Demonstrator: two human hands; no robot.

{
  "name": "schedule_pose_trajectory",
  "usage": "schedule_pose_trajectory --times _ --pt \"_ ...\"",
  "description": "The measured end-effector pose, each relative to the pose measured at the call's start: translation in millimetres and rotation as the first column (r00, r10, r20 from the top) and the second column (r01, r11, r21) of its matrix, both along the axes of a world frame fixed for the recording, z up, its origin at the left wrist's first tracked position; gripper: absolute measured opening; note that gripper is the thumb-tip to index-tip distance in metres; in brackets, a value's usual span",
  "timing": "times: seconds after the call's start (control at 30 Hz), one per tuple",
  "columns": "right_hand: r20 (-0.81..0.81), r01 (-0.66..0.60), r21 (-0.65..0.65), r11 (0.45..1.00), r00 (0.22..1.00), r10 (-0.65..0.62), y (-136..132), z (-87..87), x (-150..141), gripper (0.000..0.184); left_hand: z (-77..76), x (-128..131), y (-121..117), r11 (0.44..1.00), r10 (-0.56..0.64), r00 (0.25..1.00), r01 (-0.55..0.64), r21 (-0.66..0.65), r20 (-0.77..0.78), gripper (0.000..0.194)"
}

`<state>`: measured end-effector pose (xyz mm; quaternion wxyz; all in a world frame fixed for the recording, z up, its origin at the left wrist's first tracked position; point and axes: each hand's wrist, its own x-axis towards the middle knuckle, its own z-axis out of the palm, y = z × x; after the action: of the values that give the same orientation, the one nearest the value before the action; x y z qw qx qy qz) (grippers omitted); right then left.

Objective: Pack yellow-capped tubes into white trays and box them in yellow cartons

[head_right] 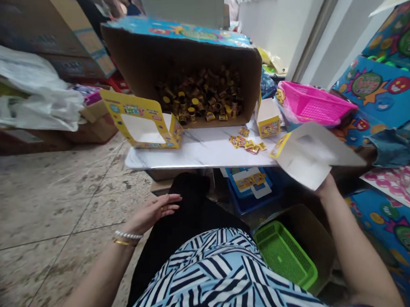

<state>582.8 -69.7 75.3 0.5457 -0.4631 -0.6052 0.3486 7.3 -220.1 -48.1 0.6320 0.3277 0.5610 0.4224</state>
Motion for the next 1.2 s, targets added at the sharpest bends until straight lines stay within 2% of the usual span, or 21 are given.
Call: schedule_pose_trajectory --times 0.07,0.13,0.2,0.27,0.33,0.43,0.5,0.53,0.6,0.67,0.7,0.73,0.8,0.87,0.93,1.03,1.2 --pt "-0.112 0.162 -0.195 0.967 0.976 -0.186 14.6 2.1 27.8 0.049 -1.8 9.6 -0.4 1.000 -0.008 0.999 0.008 0.019 -0.032 0.060" --pt "-0.186 0.291 -0.377 0.879 0.906 -0.380 27.9 -1.0 43.9 0.048 0.0 18.1 -0.5 0.998 -0.009 0.996 0.014 0.056 -0.084 0.061" --pt "-0.217 0.401 -0.459 0.793 0.815 -0.537 40.5 -7.4 48.0 0.046 4.2 25.7 0.3 0.994 -0.009 0.987 0.025 0.103 -0.157 0.060" --pt "-0.227 0.480 -0.488 0.729 0.737 -0.637 50.6 -14.4 41.7 0.043 11.1 31.9 2.6 0.986 0.006 0.969 0.035 0.161 -0.248 0.060" --pt "-0.228 0.536 -0.470 0.701 0.693 -0.684 54.0 -21.6 26.5 0.041 22.1 35.7 6.7 0.970 0.050 0.936 0.037 0.241 -0.347 0.056" --pt "-0.216 0.578 -0.363 0.731 0.711 -0.670 37.9 -38.7 -12.7 0.039 46.6 38.1 14.3 0.911 0.201 0.859 0.014 0.413 -0.472 0.045" --pt "-0.171 0.553 -0.274 0.787 0.777 -0.606 13.9 -57.1 -50.1 0.030 64.5 40.7 21.0 0.841 0.321 0.791 0.014 0.541 -0.520 0.036" --pt "-0.135 0.516 -0.219 0.828 0.824 -0.550 0.1 -66.7 -71.3 0.034 72.3 42.8 26.0 0.800 0.371 0.756 0.035 0.599 -0.539 0.032" --pt "-0.025 0.397 -0.109 0.911 0.915 -0.402 -24.7 -80.4 -114.6 0.033 82.9 47.4 41.1 0.724 0.424 0.696 0.124 0.679 -0.579 0.028" --pt "0.130 0.197 -0.007 0.980 0.972 -0.195 -35.4 -79.7 -152.5 0.028 85.1 49.6 63.4 0.683 0.413 0.659 0.232 0.692 -0.628 0.028" --pt "0.206 0.108 0.047 0.993 0.972 -0.115 -32.6 -73.3 -167.1 0.024 83.2 48.8 76.3 0.675 0.399 0.641 0.279 0.683 -0.656 0.029" --pt "0.274 0.035 0.103 0.994 0.960 -0.063 -24.2 -63.5 -178.2 0.019 80.2 46.5 89.2 0.674 0.393 0.617 0.311 0.670 -0.682 0.030" --pt "0.381 -0.046 0.223 0.974 0.923 -0.044 4.9 -38.0 -189.7 0.014 72.9 38.3 112.0 0.688 0.432 0.549 0.312 0.655 -0.716 0.036" --pt "0.450 -0.066 0.337 0.939 0.887 -0.099 38.6 -12.1 -189.9 0.014 67.2 29.1 126.2 0.707 0.494 0.474 0.269 0.654 -0.729 0.041" --pt "0.491 -0.061 0.430 0.901 0.853 -0.177 62.4 5.3 -184.1 0.015 63.8 23.2 130.3 0.715 0.535 0.416 0.241 0.657 -0.735 0.044" --pt "0.531 -0.059 0.519 0.853 0.804 -0.268 64.0 6.9 -172.6 0.014 60.9 22.3 124.6 0.708 0.554 0.371 0.260 0.656 -0.745 0.045" --pt "0.607 -0.096 0.543 0.834 0.731 -0.312 28.4 -14.5 -155.7 0.012 57.3 20.9 120.0 0.679 0.564 0.276 0.383 0.627 -0.778 0.045"
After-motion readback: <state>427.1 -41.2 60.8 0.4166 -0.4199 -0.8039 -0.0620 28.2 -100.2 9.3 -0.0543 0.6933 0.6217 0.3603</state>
